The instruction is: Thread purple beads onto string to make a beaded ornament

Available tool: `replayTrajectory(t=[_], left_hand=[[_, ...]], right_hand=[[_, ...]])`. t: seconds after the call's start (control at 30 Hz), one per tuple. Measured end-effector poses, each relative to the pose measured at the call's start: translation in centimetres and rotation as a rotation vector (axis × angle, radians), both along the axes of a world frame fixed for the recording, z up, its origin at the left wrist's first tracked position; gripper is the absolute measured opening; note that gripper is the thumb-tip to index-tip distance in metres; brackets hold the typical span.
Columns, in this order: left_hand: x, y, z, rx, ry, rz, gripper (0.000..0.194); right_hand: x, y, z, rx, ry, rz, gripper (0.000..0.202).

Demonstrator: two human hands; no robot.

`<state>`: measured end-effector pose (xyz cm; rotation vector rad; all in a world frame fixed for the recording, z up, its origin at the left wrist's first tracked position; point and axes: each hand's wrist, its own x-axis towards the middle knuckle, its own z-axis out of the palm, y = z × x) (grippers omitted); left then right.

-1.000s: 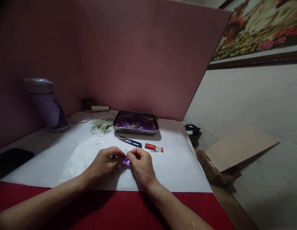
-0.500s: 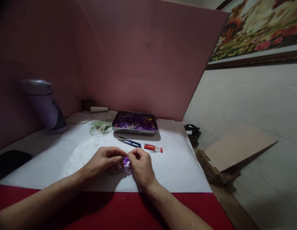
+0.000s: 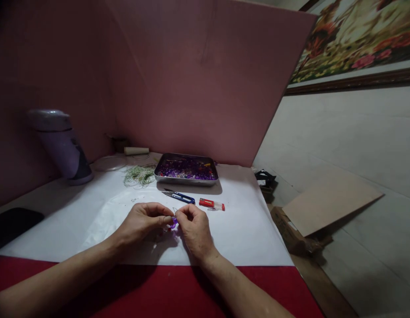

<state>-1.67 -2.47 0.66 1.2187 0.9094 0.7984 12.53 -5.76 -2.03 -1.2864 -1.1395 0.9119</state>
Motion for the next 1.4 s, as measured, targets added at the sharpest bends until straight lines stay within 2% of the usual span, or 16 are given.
replayTrajectory(t=[0.1,0.33,0.5,0.73,0.9,1.03,1.2,1.4], left_hand=[[0.1,0.0,0.1,0.048,0.023,0.028,0.017],[-0.2,0.4,-0.1,0.283,0.185,0.114,0.009],[-0.1,0.6,-0.3,0.310,0.228,0.140,0.008],[0.0,0.8,-0.8,0.281,0.185,0.106,0.010],[-0.1,0.6,-0.7,0.213,0.138,0.084,0.012],[-0.1,0.8,-0.8,0.224,0.104,0.094,0.013],[0.0,1.0,-1.0,0.187,0.038,0.103,0.028],[0.0,0.6,-0.4,0.132,0.080,0.076,0.014]], right_hand=[[0.0,0.0,-0.1,0.007,0.007,0.007,0.018],[-0.2,0.0,-0.3,0.017,0.049,0.016,0.018],[-0.2,0.0,-0.2,0.018,0.019,0.019,0.018],[-0.4,-0.4,0.2,0.071,-0.067,0.043,0.017],[-0.6,-0.5,0.3,0.110,-0.134,0.050,0.016],[-0.5,-0.5,0.2,0.113,-0.155,0.051,0.016],[-0.5,-0.6,0.2,0.131,-0.211,0.051,0.015],[-0.6,-0.6,0.3,0.117,-0.247,0.048,0.016]])
